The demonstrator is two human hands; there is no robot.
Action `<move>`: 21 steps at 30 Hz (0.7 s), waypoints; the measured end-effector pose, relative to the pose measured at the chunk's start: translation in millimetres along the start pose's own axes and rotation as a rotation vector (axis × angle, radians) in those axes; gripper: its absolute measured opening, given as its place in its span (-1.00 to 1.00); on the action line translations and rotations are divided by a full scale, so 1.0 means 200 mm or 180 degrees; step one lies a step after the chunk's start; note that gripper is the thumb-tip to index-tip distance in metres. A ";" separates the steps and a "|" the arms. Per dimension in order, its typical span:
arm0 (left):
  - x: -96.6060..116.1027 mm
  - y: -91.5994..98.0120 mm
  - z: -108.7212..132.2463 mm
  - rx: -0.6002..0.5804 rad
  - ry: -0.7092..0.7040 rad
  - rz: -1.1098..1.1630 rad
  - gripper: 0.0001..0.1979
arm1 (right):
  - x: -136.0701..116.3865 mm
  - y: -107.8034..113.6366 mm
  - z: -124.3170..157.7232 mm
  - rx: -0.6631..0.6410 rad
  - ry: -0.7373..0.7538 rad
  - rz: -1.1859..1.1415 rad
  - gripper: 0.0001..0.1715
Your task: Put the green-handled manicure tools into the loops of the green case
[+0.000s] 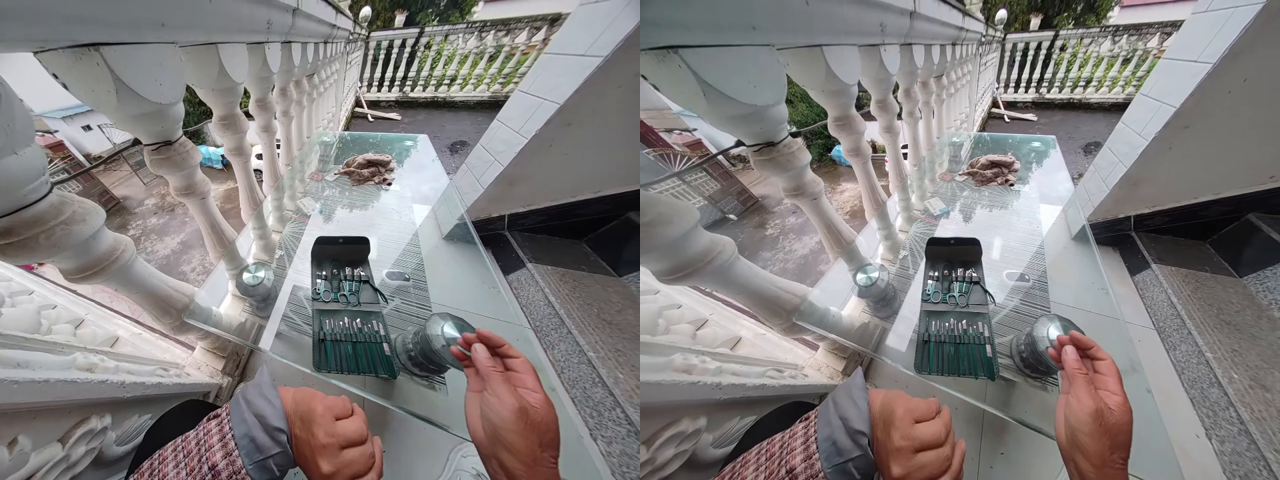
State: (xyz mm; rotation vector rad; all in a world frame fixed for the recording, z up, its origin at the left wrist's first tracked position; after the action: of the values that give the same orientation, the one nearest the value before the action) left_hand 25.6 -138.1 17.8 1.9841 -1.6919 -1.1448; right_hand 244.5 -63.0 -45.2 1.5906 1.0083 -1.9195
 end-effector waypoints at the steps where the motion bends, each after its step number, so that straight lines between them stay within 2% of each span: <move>1: 0.00 -0.01 0.00 -0.0011 0.0016 0.0019 -0.78 | 0.02 0.01 0.01 -0.0004 -0.0115 -0.0008 -0.68; 4: 0.01 -0.03 -0.02 -0.0077 0.0002 0.0076 -0.78 | 0.06 0.03 0.02 -0.0029 -0.0309 -0.0011 -0.66; 7: -0.03 -0.04 -0.04 -0.0364 0.0127 -0.0019 -0.79 | 0.08 0.03 0.04 -0.0114 -0.0420 0.0035 -0.62; 8: -0.06 -0.06 -0.04 -0.0565 0.0282 -0.0128 -0.82 | 0.09 0.03 0.04 -0.0150 -0.0437 0.0054 -0.61; 10: -0.16 -0.06 -0.02 -0.0732 0.0781 -0.0404 -0.82 | 0.10 0.02 0.05 -0.0220 -0.0425 0.0110 -0.60; 13: -0.26 -0.12 0.06 -0.1111 0.1409 -0.0641 -0.72 | 0.10 0.01 0.06 -0.0312 -0.0394 0.0259 -0.57; 17: -0.27 -0.21 0.15 -0.1451 0.1663 -0.0723 -0.68 | 0.12 -0.01 0.07 -0.0457 -0.0408 0.0523 -0.54; 21: -0.27 -0.24 0.16 -0.1594 0.1689 -0.0707 -0.70 | 0.13 -0.04 0.08 -0.0630 -0.0362 0.0868 -0.53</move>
State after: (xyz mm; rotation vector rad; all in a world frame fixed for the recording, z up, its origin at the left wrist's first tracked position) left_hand 36.6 -66.8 -14.9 1.9373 -0.8439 -0.8802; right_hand 223.1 -67.9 -67.4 1.4100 0.8561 -1.6523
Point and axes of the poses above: each hand's wrist, its own z-axis away from the middle knuckle, its own y-axis out of the back of the hand, x = y × z, the point moved 9 cm from there along -z, towards the middle knuckle, and after that the axes turned 5 degrees about -x, right-handed, at the moved point
